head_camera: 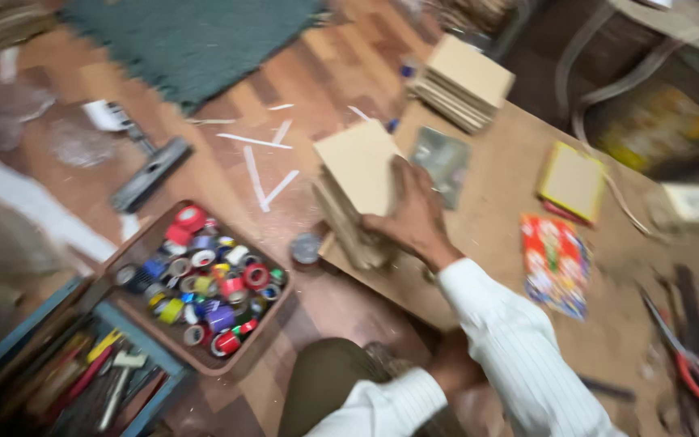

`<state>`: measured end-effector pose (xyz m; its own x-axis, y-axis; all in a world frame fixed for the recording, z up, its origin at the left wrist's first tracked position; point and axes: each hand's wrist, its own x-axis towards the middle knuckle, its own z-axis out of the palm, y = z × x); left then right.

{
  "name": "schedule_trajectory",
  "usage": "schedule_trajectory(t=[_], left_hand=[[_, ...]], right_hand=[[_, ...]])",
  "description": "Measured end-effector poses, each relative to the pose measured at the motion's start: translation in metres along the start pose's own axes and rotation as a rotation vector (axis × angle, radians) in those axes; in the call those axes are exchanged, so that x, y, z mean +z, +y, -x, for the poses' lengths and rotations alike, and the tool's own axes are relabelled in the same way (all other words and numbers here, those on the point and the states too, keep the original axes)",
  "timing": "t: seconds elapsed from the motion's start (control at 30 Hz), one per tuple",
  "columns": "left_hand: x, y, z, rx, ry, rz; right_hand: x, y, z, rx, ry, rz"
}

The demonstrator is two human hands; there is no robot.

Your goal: The person sits on the floor at a low workbench and applies yellow decorative tape around the edges of small devotional picture cards, pressing the tape down along each side. They finish one card, set it on a stack of completed cards, and begin taping the next card.

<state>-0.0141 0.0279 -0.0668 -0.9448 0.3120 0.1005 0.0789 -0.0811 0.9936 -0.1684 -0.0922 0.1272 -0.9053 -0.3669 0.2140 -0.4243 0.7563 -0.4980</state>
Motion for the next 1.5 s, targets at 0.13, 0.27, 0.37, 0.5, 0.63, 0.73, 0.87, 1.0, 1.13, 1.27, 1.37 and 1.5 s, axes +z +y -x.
schedule_trajectory(t=[0.13,0.27,0.37,0.5,0.63,0.73,0.87,1.0,1.13,1.27,1.37,1.5], left_hand=[[0.003,-0.015,-0.006,-0.089,0.008,0.595],[-0.037,0.010,-0.015,-0.038,0.294,0.705],[-0.047,0.039,-0.016,-0.110,0.280,0.625],[-0.024,0.061,-0.001,-0.167,0.054,0.518],[-0.001,0.061,0.036,-0.114,0.073,0.307],[-0.001,0.054,0.044,-0.041,0.213,0.066],[0.004,0.047,0.053,-0.061,0.248,0.169],[0.021,0.041,0.075,-0.158,0.223,0.218],[0.026,0.029,0.083,-0.441,0.154,0.517],[0.021,0.003,0.069,-0.761,0.197,0.668],[0.022,-0.019,0.066,-0.631,0.232,0.633],[0.021,-0.030,0.067,-0.677,0.288,0.626]], right_hand=[[-0.052,0.049,0.053,-0.121,0.195,-0.005],[-0.117,0.086,0.173,0.250,0.080,-1.027],[-0.125,0.103,0.267,0.421,0.143,-1.884],[-0.089,0.120,0.341,0.199,0.166,-2.260],[-0.071,0.117,0.386,0.234,0.187,-2.311],[-0.075,0.118,0.394,0.298,0.207,-2.242],[-0.071,0.123,0.390,0.286,0.211,-2.288],[-0.048,0.131,0.377,0.645,0.563,-1.907],[-0.012,0.131,0.360,0.712,0.579,-0.248],[0.007,0.136,0.351,0.586,0.534,0.143],[0.001,0.144,0.358,0.539,0.541,0.166],[-0.025,0.164,0.347,0.421,0.568,0.007]])
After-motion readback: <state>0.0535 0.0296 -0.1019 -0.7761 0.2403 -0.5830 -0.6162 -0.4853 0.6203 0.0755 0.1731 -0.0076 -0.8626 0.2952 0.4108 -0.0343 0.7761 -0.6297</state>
